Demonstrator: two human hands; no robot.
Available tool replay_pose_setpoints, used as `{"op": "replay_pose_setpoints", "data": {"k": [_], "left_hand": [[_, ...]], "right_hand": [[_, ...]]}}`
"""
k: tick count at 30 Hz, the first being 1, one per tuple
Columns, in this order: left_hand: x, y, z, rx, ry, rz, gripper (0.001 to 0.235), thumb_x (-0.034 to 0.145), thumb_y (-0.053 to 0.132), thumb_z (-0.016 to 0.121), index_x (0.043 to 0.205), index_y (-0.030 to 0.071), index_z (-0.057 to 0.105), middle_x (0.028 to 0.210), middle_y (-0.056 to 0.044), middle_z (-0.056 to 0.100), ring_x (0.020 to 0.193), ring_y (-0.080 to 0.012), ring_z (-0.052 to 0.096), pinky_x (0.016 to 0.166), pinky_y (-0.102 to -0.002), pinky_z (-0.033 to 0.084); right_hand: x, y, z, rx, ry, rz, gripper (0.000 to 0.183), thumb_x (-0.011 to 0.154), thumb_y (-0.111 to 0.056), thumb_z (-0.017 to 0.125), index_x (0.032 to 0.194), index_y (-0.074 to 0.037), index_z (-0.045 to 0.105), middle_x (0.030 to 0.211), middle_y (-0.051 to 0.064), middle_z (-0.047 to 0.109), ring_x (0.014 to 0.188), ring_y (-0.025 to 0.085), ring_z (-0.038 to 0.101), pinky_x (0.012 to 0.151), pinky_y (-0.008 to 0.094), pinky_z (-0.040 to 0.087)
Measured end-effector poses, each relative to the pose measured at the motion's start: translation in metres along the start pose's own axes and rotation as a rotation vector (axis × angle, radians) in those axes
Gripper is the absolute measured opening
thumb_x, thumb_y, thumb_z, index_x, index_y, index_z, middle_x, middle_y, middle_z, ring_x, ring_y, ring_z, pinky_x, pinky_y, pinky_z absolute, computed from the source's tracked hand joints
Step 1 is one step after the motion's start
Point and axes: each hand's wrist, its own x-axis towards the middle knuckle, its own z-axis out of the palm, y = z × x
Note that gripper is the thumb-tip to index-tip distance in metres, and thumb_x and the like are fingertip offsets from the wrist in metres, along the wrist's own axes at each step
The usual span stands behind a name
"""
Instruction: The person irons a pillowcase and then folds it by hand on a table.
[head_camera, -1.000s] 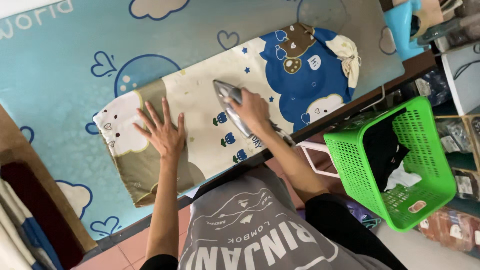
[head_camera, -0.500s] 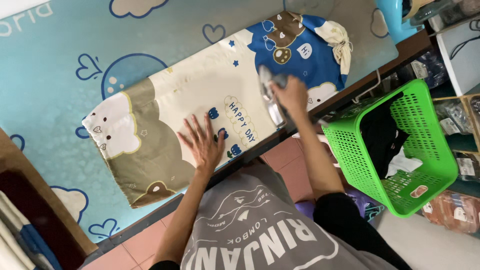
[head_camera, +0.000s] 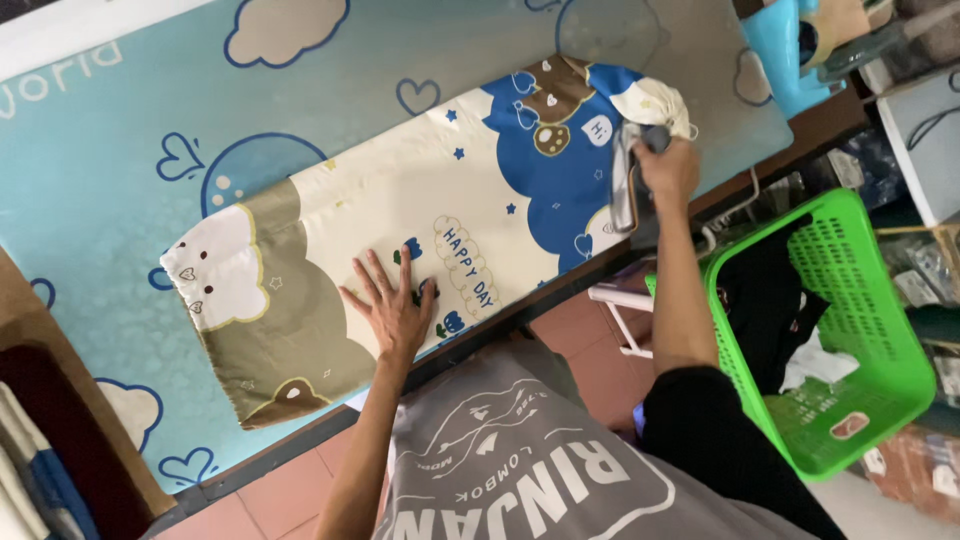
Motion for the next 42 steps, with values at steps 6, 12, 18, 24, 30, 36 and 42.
{"op": "replay_pose_setpoints", "data": {"k": [6, 12, 18, 24, 30, 36, 42], "left_hand": [[0.053, 0.069, 0.024, -0.023, 0.026, -0.066, 0.068, 0.108, 0.053, 0.045, 0.169, 0.024, 0.034, 0.17, -0.027, 0.033, 0.16, -0.0493, 0.018, 0.118, -0.08, 0.005], [0.107, 0.125, 0.027, -0.021, -0.009, -0.213, 0.066, 0.112, 0.059, 0.032, 0.171, 0.028, 0.029, 0.174, -0.026, 0.024, 0.161, -0.0509, 0.005, 0.116, -0.081, -0.001], [0.11, 0.129, 0.03, 0.067, -0.115, -0.318, 0.069, 0.109, 0.065, 0.024, 0.172, 0.038, 0.017, 0.179, -0.02, 0.013, 0.163, -0.0456, -0.006, 0.118, -0.081, -0.008], [0.111, 0.133, 0.026, 0.034, -0.051, -0.318, 0.068, 0.108, 0.064, 0.028, 0.171, 0.039, 0.021, 0.178, -0.02, 0.018, 0.164, -0.0445, 0.0, 0.119, -0.08, -0.003], [0.103, 0.131, 0.038, 0.028, 0.006, -0.316, 0.065, 0.111, 0.061, 0.028, 0.171, 0.037, 0.024, 0.177, -0.02, 0.021, 0.164, -0.0422, 0.004, 0.123, -0.074, -0.003], [0.041, 0.149, 0.059, 0.035, 0.005, -0.296, 0.074, 0.107, 0.065, 0.031, 0.172, 0.032, 0.019, 0.177, -0.02, 0.016, 0.164, -0.041, 0.001, 0.124, -0.072, -0.004], [0.015, 0.107, 0.043, 0.025, 0.104, -0.349, 0.073, 0.108, 0.056, 0.038, 0.172, 0.025, 0.022, 0.176, -0.019, 0.021, 0.163, -0.0408, 0.01, 0.125, -0.071, 0.004]], "right_hand": [[-0.114, -0.149, 0.011, 0.003, -0.364, -0.348, 0.049, 0.092, -0.051, 0.072, 0.103, -0.004, 0.074, 0.096, 0.023, 0.078, 0.097, 0.047, 0.076, 0.083, 0.06, 0.06], [-0.072, -0.206, 0.055, -0.05, -0.469, -0.435, 0.044, 0.095, -0.052, 0.067, 0.11, -0.01, 0.069, 0.097, 0.021, 0.079, 0.098, 0.046, 0.077, 0.082, 0.061, 0.061], [0.083, -0.086, 0.016, -0.032, -0.167, -0.199, 0.051, 0.093, -0.054, 0.073, 0.105, -0.004, 0.071, 0.092, 0.028, 0.075, 0.095, 0.053, 0.074, 0.081, 0.065, 0.059], [0.066, -0.068, 0.029, 0.028, -0.281, -0.245, 0.05, 0.09, -0.059, 0.071, 0.106, -0.011, 0.072, 0.094, 0.021, 0.077, 0.096, 0.049, 0.075, 0.081, 0.063, 0.06], [-0.092, -0.081, -0.041, -0.092, -0.606, -0.468, 0.049, 0.096, -0.054, 0.065, 0.106, -0.007, 0.07, 0.095, 0.026, 0.078, 0.095, 0.05, 0.076, 0.083, 0.061, 0.061], [-0.033, -0.007, -0.028, -0.17, -0.364, -0.217, 0.059, 0.099, -0.062, 0.063, 0.108, -0.004, 0.07, 0.094, 0.03, 0.077, 0.098, 0.051, 0.075, 0.084, 0.062, 0.059], [-0.008, -0.011, 0.004, -0.137, -0.283, -0.285, 0.057, 0.09, -0.067, 0.073, 0.106, -0.013, 0.075, 0.093, 0.021, 0.078, 0.096, 0.048, 0.075, 0.082, 0.06, 0.06]]}}
